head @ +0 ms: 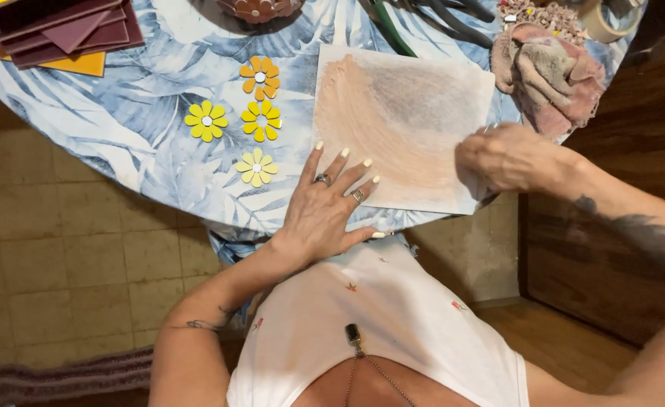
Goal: Sanding the edges of small flower-shaped mosaic tiles by rubbing them against sandpaper.
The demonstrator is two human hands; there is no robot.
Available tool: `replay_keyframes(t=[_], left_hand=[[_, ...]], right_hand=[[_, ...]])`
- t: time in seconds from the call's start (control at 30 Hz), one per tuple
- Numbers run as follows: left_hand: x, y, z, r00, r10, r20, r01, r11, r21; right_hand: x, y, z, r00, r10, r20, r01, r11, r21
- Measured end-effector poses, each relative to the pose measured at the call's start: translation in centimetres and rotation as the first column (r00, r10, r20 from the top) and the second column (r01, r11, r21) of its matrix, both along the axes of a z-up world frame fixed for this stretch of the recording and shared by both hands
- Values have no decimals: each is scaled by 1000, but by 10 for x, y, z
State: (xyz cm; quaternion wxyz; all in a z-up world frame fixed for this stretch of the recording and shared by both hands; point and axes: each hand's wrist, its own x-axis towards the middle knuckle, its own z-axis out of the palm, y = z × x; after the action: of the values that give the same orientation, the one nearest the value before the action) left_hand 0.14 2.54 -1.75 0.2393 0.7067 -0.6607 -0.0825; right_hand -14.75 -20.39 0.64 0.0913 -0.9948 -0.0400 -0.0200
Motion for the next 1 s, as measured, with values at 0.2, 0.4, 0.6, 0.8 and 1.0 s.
replay_keyframes(t=[0.2, 0.4, 0.6, 0.8, 1.0], left_hand=[[-5, -17, 7, 958, 105, -268, -189, 932, -309], [-10, -30, 22, 916, 107, -386, -263, 887, -380], [-13, -38, 14, 915, 110, -387, -282, 862, -421], [-15, -37, 9, 911, 90, -402, -277, 856, -436], [-13, -34, 24, 939, 80, -336, -238, 855, -461]], right_hand=[[1, 36, -23, 934, -357, 24, 265, 735, 624], [26, 83, 12, 870, -491, 48, 254, 530, 809], [24, 86, 6, 857, -515, 15, 267, 471, 841], [19, 81, -3, 867, -498, 27, 243, 469, 849], [25, 85, 17, 899, -428, 95, 214, 617, 757]])
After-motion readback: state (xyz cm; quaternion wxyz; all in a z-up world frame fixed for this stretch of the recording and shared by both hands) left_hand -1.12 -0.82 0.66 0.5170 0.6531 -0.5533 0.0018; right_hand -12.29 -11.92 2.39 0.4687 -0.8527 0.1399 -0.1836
